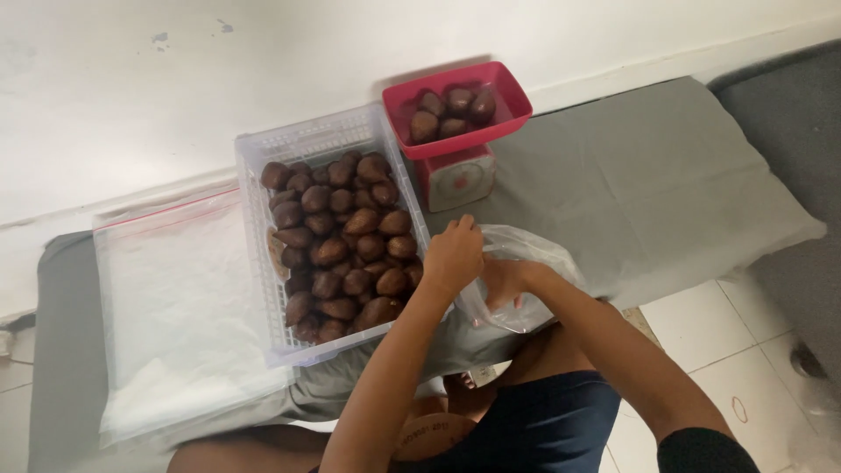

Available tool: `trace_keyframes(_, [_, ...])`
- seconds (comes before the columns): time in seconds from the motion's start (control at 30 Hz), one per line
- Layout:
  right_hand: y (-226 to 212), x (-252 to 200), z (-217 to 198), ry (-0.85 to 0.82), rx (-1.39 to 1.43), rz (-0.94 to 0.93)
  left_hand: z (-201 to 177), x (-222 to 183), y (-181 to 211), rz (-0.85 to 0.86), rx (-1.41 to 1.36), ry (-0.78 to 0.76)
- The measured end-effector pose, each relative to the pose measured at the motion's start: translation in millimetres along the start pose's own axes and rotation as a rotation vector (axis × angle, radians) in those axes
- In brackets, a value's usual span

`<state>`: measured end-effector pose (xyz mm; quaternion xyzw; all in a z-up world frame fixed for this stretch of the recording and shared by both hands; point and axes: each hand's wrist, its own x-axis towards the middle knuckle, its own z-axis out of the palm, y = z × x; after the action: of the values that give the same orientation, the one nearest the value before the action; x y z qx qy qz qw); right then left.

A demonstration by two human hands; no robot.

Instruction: Packing salak fruits from a crate into plastic bags after weighing them on a scale.

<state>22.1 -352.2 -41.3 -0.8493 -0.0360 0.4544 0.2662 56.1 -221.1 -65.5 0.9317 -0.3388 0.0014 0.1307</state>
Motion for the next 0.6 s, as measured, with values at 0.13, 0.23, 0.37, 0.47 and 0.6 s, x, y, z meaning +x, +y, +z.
trace_keyframes(0.13, [-4.9, 2.1, -25.7, -0.009, -0.468, -0.125, 21.6, 6.6, -3.2, -0.024, 0.058, 0.007])
trace_keyframes(0.23, [-9.4, -21.4, -43.5, 0.129, -0.517, -0.149, 35.1, 9.5, -4.8, -0.053, 0.12, -0.002])
trace_keyframes(0.37, [-39.5, -72.7, -81.3, 0.548, -0.084, -0.28, 20.7, 6.9, -4.0, -0.066, 0.018, 0.035])
trace_keyframes(0.47, [-35.1, -55.7, -119.6, 0.894, -0.015, -0.469, 13.8, 3.6, -4.9, -0.075, -0.109, 0.083])
trace_keyframes(0.6, [-9.9, 19.1, -190.2, 1.329, -0.2, -0.435, -8.3, -1.9, -5.1, -0.114, -0.308, 0.089])
